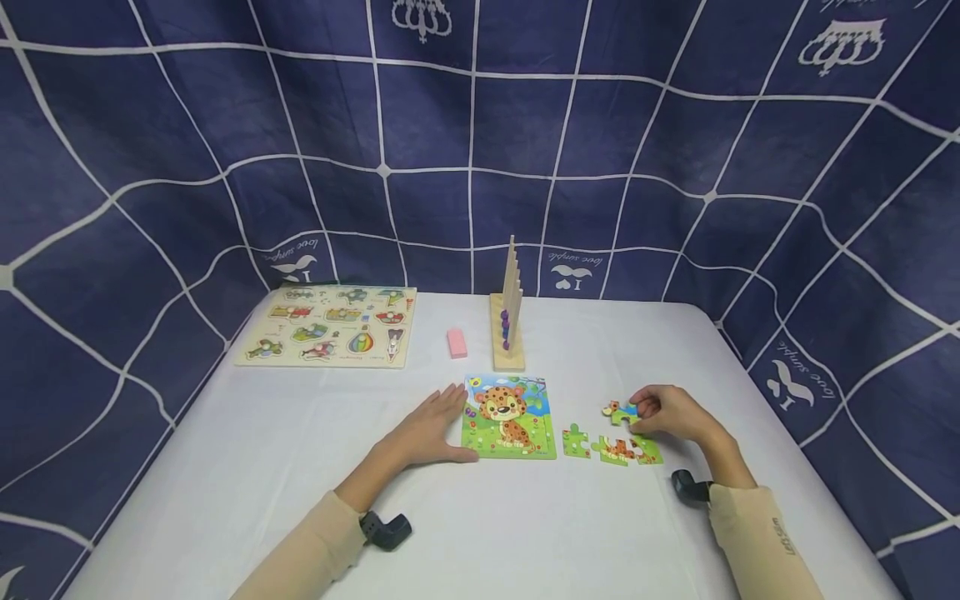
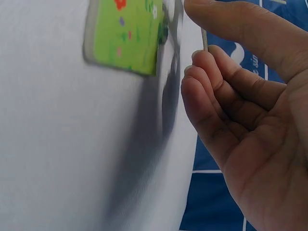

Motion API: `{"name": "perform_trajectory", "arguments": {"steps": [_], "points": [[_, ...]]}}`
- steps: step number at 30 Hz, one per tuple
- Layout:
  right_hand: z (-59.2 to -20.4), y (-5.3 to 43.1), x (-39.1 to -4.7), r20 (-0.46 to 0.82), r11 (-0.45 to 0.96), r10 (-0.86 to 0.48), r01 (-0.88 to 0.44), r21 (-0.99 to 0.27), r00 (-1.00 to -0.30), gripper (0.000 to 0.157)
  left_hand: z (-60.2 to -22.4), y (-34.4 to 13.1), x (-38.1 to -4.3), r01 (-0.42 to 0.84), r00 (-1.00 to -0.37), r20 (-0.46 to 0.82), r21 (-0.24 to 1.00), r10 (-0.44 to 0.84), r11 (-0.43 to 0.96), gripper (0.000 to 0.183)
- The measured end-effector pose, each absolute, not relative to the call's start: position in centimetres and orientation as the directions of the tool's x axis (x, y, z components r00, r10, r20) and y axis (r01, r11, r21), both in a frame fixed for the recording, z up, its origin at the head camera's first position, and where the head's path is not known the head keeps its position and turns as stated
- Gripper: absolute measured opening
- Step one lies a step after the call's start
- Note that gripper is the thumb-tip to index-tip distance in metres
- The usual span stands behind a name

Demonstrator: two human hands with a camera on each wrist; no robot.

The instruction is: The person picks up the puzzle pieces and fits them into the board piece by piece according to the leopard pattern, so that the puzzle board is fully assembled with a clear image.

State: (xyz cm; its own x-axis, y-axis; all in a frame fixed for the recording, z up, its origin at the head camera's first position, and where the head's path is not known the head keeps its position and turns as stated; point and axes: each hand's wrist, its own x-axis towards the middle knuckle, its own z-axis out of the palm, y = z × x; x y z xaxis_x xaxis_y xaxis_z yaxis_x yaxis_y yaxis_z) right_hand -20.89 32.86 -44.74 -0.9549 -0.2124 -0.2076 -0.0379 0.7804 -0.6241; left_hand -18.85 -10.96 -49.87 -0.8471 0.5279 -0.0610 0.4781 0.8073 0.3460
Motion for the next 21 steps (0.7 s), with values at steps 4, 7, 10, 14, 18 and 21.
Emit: {"name": "perform_trajectory", "arguments": {"steps": [4,7,10,14,18,21], "points": [[-44.7,32.2,-20.9,-0.21,0.784,-0.214,-0.04,-0.619,-0.954,0.049,-49.8,-10.9,-18.9,0.473,-0.85,-0.063,0.346,0.523,0.81,0.116],[-44.8,31.6,-21.0,-0.214,0.787,-0.208,-0.033,-0.617,-0.954,0.049,-49.8,-10.9,-19.0,0.473,-0.85,-0.059,0.35,0.523,0.808,0.116],[-44.9,31.0,-21.1,-0.214,0.787,-0.216,-0.04,-0.616,-0.953,0.048,-49.8,-10.9,-19.0,0.476,-0.849,-0.058,0.347,0.525,0.808,0.116],[-44.8,29.8,-21.2,-0.207,0.789,-0.234,-0.062,-0.611,-0.95,0.047,-49.8,-10.9,-18.9,0.479,-0.849,-0.054,0.343,0.526,0.808,0.116],[-44.6,28.4,-21.2,-0.203,0.793,-0.25,-0.08,-0.603,-0.947,0.045,-49.9,-10.9,-18.8,0.473,-0.853,-0.058,0.334,0.519,0.815,0.118],[-44.5,27.3,-21.2,-0.201,0.796,-0.264,-0.096,-0.598,-0.943,0.044,-50.0,-10.8,-18.7,0.472,-0.854,-0.059,0.33,0.516,0.818,0.118]]}}
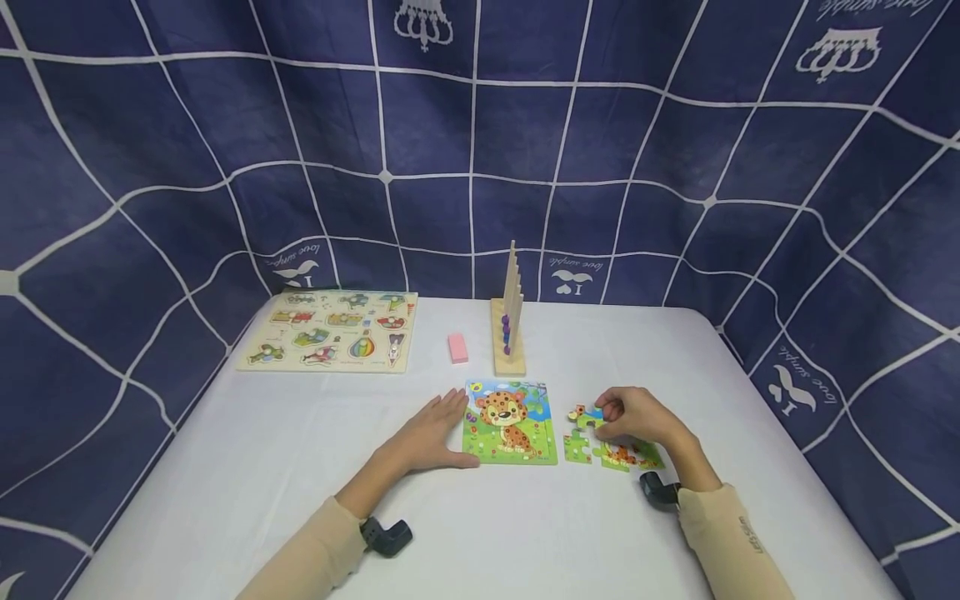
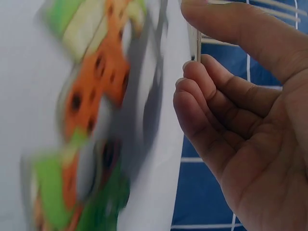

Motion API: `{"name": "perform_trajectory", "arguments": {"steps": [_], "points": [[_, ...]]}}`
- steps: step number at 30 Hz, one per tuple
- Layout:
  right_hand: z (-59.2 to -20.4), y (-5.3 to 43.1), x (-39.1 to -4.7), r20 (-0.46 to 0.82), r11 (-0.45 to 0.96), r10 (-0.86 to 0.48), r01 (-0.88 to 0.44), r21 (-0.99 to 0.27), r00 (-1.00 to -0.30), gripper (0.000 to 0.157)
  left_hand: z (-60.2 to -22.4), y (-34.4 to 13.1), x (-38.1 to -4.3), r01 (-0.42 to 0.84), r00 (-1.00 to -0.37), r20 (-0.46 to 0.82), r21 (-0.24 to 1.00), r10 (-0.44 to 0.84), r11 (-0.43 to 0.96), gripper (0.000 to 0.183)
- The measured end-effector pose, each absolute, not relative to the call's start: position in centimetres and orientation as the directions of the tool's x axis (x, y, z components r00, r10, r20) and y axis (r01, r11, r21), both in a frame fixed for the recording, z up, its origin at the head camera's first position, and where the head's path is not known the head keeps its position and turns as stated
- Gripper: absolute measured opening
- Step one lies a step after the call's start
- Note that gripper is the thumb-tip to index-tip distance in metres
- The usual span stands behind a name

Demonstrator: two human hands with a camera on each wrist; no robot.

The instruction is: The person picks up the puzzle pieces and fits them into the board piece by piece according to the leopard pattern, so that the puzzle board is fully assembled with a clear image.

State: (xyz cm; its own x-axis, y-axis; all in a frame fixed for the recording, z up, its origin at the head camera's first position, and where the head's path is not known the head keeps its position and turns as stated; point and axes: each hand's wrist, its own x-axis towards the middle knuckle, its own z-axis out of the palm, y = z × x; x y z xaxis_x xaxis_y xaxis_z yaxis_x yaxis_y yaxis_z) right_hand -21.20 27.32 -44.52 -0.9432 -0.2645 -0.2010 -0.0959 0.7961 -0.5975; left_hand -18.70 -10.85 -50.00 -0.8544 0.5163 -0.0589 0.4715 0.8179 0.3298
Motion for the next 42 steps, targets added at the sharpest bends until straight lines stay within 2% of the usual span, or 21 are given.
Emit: {"name": "perform_trajectory", "arguments": {"steps": [11,22,32,42], "points": [[-44.5,23.5,-21.9,-0.151,0.769,-0.364,-0.205,-0.605,-0.919,0.042,-49.7,-10.9,-18.6,0.482,-0.851,-0.049,0.319,0.522,0.816,0.118],[-45.3,20.4,-22.3,-0.161,0.758,-0.402,-0.229,-0.61,-0.901,0.041,-50.2,-10.9,-18.5,0.487,-0.85,-0.042,0.321,0.526,0.812,0.119],[-45.6,19.1,-22.6,-0.164,0.765,-0.413,-0.244,-0.597,-0.896,0.039,-50.3,-10.9,-18.5,0.49,-0.85,-0.04,0.311,0.526,0.815,0.119],[-45.0,18.2,-22.9,-0.158,0.783,-0.462,-0.317,-0.536,-0.873,0.034,-50.1,-11.0,-18.5,0.49,-0.848,-0.05,0.307,0.528,0.816,0.118]]}}
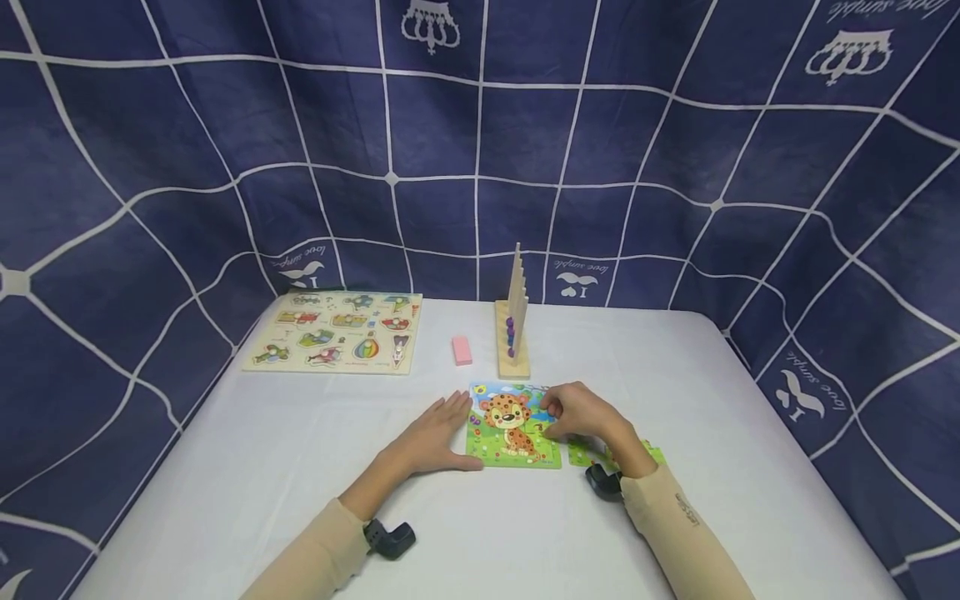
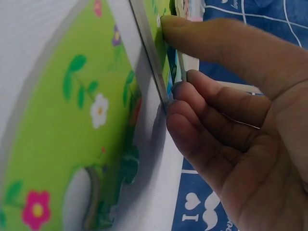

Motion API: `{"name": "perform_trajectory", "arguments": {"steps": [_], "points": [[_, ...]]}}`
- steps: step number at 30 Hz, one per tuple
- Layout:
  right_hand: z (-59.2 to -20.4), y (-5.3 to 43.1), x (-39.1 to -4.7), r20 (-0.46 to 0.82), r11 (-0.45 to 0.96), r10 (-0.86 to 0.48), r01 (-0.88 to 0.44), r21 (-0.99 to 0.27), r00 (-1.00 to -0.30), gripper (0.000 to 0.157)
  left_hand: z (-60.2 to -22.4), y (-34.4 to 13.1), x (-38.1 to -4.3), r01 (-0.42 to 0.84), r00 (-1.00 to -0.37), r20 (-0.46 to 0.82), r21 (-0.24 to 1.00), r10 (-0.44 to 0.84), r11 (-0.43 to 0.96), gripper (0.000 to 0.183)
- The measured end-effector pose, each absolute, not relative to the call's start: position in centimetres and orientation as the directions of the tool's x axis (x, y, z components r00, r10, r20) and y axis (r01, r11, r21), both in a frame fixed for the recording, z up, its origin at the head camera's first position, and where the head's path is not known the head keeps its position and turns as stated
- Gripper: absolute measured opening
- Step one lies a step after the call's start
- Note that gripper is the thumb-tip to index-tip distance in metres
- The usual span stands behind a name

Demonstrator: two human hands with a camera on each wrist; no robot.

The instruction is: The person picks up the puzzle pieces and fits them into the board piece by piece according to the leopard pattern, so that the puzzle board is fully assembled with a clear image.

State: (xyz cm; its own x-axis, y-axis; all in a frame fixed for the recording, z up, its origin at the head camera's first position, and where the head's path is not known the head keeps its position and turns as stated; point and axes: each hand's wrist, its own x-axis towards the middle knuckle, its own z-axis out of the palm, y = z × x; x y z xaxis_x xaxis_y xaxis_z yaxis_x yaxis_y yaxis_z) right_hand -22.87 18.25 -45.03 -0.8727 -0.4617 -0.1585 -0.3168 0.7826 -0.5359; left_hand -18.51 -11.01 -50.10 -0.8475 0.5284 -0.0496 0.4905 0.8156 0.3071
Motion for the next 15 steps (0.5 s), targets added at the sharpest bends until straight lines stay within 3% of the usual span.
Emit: {"name": "perform_trajectory", "arguments": {"steps": [9,15], "points": [[-45.28,18.51,-22.84,-0.174,0.778,-0.434,-0.271,-0.566,-0.884,0.039,-50.1,-10.98,-18.59,0.492,-0.847,-0.037,0.322,0.531,0.808,0.117],[-45.46,18.6,-22.72,-0.137,0.771,-0.449,-0.305,-0.559,-0.883,0.031,-50.15,-10.9,-18.56,0.488,-0.848,-0.045,0.322,0.527,0.812,0.117]]}}
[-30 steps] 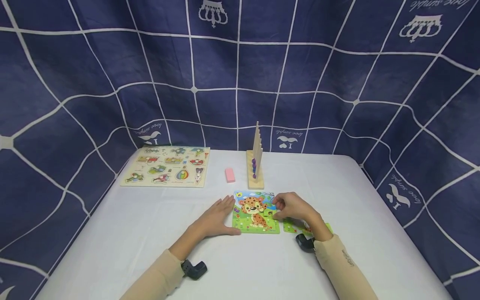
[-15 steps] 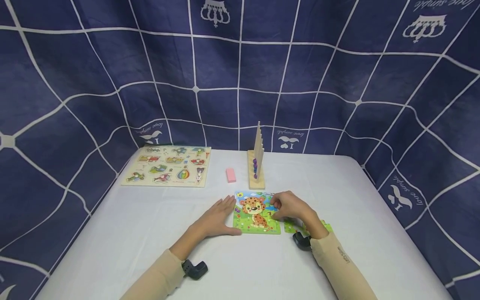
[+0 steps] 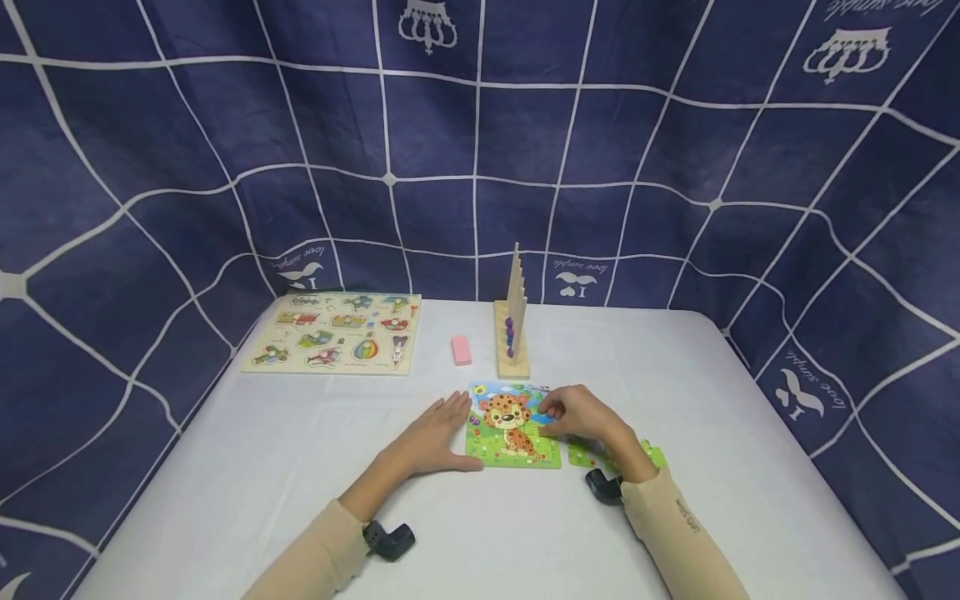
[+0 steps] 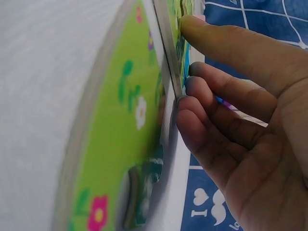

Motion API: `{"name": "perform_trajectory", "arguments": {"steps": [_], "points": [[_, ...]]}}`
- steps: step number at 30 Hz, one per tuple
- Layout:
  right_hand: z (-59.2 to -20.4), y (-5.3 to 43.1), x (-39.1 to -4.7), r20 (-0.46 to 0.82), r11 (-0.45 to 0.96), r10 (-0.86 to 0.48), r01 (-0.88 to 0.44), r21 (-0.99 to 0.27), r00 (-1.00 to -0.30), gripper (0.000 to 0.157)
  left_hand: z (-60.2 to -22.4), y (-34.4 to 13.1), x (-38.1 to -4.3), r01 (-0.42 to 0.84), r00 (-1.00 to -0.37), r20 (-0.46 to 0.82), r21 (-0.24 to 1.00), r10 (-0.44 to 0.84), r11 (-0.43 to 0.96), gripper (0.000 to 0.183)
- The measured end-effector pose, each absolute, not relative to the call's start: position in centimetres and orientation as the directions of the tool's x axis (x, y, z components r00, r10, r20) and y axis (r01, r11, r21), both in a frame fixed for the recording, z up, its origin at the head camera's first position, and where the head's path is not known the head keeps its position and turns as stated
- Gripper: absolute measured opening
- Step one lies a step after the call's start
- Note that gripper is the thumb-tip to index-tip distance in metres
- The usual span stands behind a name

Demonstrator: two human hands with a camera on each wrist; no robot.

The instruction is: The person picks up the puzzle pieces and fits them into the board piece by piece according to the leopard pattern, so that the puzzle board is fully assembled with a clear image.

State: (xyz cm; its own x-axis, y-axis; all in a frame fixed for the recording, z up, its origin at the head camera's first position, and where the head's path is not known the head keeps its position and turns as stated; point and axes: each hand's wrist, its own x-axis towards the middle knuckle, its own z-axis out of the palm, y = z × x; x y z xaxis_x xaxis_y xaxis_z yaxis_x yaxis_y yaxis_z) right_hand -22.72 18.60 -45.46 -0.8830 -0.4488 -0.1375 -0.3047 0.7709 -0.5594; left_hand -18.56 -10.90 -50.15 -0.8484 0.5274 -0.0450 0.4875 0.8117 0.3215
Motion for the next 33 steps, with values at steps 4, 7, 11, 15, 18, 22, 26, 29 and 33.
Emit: {"name": "perform_trajectory", "arguments": {"steps": [4,7,11,15,18,22,26,29,33], "points": [[-45.5,18.5,-22.7,-0.133,0.773,-0.441,-0.301,-0.558,-0.887,0.031,-50.1,-10.9,-18.5,0.486,-0.849,-0.045,0.322,0.526,0.812,0.118],[-45.6,18.7,-22.7,-0.125,0.765,-0.445,-0.304,-0.568,-0.887,0.031,-50.0,-10.8,-18.4,0.486,-0.849,-0.046,0.323,0.527,0.812,0.118],[-45.8,18.9,-22.7,-0.11,0.747,-0.46,-0.317,-0.585,-0.881,0.027,-50.0,-10.8,-18.4,0.491,-0.847,-0.041,0.322,0.53,0.809,0.117],[-45.9,18.5,-22.7,-0.12,0.768,-0.435,-0.298,-0.568,-0.892,0.025,-50.0,-10.9,-18.5,0.494,-0.846,-0.036,0.322,0.532,0.808,0.117],[-45.8,18.1,-22.7,-0.133,0.791,-0.409,-0.278,-0.545,-0.903,0.025,-50.0,-10.9,-18.5,0.493,-0.846,-0.037,0.324,0.531,0.807,0.117],[-45.7,17.8,-22.6,-0.133,0.808,-0.391,-0.271,-0.523,-0.911,0.025,-50.0,-10.9,-18.5,0.493,-0.847,-0.034,0.326,0.531,0.807,0.117],[-45.6,17.7,-22.4,-0.114,0.812,-0.39,-0.284,-0.509,-0.914,0.024,-50.0,-10.9,-18.6,0.491,-0.846,-0.034,0.337,0.532,0.803,0.117],[-45.7,17.7,-22.3,-0.098,0.814,-0.384,-0.287,-0.505,-0.918,0.022,-50.0,-10.9,-18.6,0.491,-0.845,-0.038,0.341,0.533,0.802,0.117],[-45.8,17.8,-22.2,-0.082,0.807,-0.395,-0.303,-0.507,-0.915,0.021,-49.9,-11.0,-18.6,0.488,-0.847,-0.041,0.339,0.531,0.804,0.117]]}}
